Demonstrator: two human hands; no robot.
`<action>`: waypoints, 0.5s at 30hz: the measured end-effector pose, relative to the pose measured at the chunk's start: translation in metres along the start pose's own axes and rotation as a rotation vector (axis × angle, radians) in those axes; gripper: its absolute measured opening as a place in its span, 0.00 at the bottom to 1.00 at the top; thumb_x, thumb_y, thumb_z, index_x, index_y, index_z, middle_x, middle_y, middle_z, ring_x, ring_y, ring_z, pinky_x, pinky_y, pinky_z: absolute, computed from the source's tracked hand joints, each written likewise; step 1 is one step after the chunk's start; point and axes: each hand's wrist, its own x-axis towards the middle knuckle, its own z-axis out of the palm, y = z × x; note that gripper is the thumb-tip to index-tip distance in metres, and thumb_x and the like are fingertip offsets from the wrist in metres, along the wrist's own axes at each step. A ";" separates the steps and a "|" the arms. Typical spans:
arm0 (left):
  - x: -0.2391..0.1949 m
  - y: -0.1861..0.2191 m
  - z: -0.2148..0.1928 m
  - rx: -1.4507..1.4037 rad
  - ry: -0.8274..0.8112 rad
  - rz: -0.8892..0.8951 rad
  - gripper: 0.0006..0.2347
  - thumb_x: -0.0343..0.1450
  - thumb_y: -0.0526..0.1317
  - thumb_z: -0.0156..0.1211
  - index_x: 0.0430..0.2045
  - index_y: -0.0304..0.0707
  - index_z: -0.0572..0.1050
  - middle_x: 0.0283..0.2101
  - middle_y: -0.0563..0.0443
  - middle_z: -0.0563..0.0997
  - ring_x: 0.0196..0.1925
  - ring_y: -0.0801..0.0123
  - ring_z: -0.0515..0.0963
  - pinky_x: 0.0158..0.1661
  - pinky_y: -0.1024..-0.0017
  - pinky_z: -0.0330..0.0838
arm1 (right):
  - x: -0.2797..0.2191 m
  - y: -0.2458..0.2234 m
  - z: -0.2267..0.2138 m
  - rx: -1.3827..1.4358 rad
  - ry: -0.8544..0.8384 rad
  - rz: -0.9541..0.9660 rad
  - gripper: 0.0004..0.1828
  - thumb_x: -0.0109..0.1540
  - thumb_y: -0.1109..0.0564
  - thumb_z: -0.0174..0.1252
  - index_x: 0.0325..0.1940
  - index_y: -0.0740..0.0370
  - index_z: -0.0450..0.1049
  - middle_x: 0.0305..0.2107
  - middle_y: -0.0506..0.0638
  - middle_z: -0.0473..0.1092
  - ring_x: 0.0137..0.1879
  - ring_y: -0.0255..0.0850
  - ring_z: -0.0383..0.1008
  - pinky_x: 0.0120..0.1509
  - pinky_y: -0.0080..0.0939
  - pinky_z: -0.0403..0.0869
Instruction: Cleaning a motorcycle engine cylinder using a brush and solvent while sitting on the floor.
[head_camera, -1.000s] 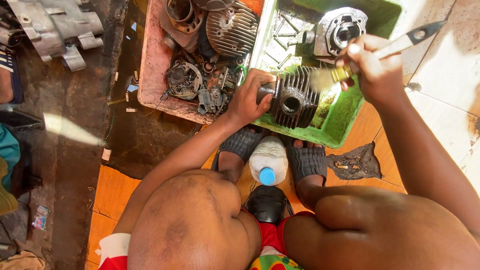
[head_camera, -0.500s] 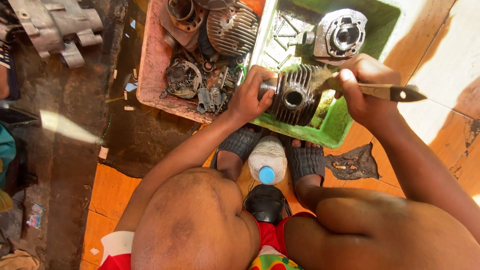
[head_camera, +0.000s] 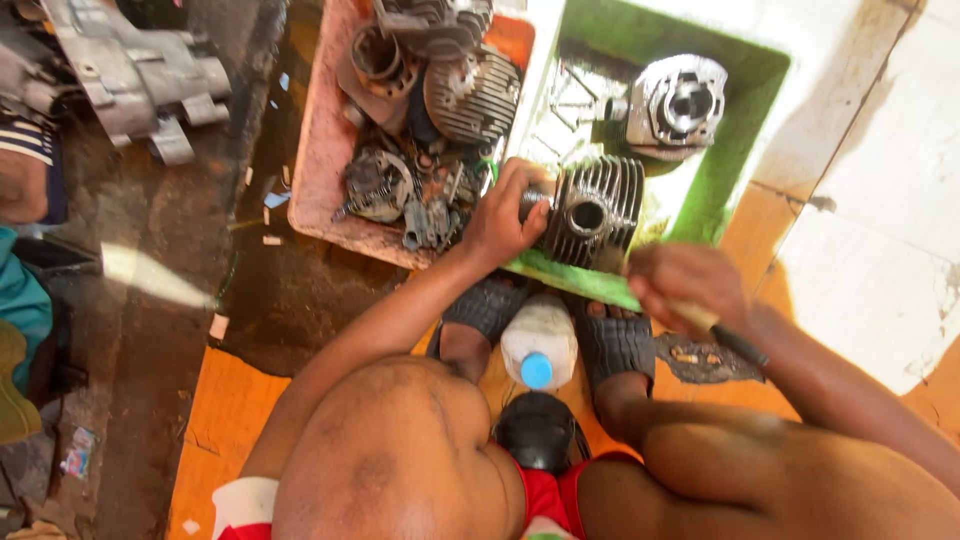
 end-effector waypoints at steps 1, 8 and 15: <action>-0.004 0.005 0.001 0.019 0.005 0.005 0.17 0.77 0.54 0.44 0.44 0.40 0.70 0.42 0.47 0.71 0.39 0.40 0.82 0.35 0.54 0.79 | -0.008 0.004 -0.002 -0.005 0.026 -0.005 0.15 0.63 0.68 0.59 0.21 0.66 0.70 0.21 0.61 0.68 0.24 0.57 0.71 0.27 0.45 0.71; -0.011 0.000 0.004 -0.056 -0.007 -0.018 0.15 0.76 0.50 0.47 0.47 0.40 0.70 0.43 0.48 0.71 0.39 0.37 0.81 0.35 0.51 0.78 | -0.039 0.017 0.018 -0.156 0.041 -0.187 0.13 0.67 0.61 0.54 0.28 0.66 0.75 0.25 0.59 0.74 0.29 0.52 0.76 0.25 0.45 0.74; -0.013 0.004 0.002 -0.060 -0.012 -0.032 0.14 0.76 0.49 0.49 0.47 0.39 0.70 0.44 0.46 0.71 0.41 0.36 0.80 0.35 0.49 0.78 | -0.027 0.014 0.003 -0.121 0.052 -0.106 0.13 0.67 0.63 0.56 0.28 0.69 0.74 0.27 0.64 0.74 0.29 0.54 0.76 0.25 0.46 0.74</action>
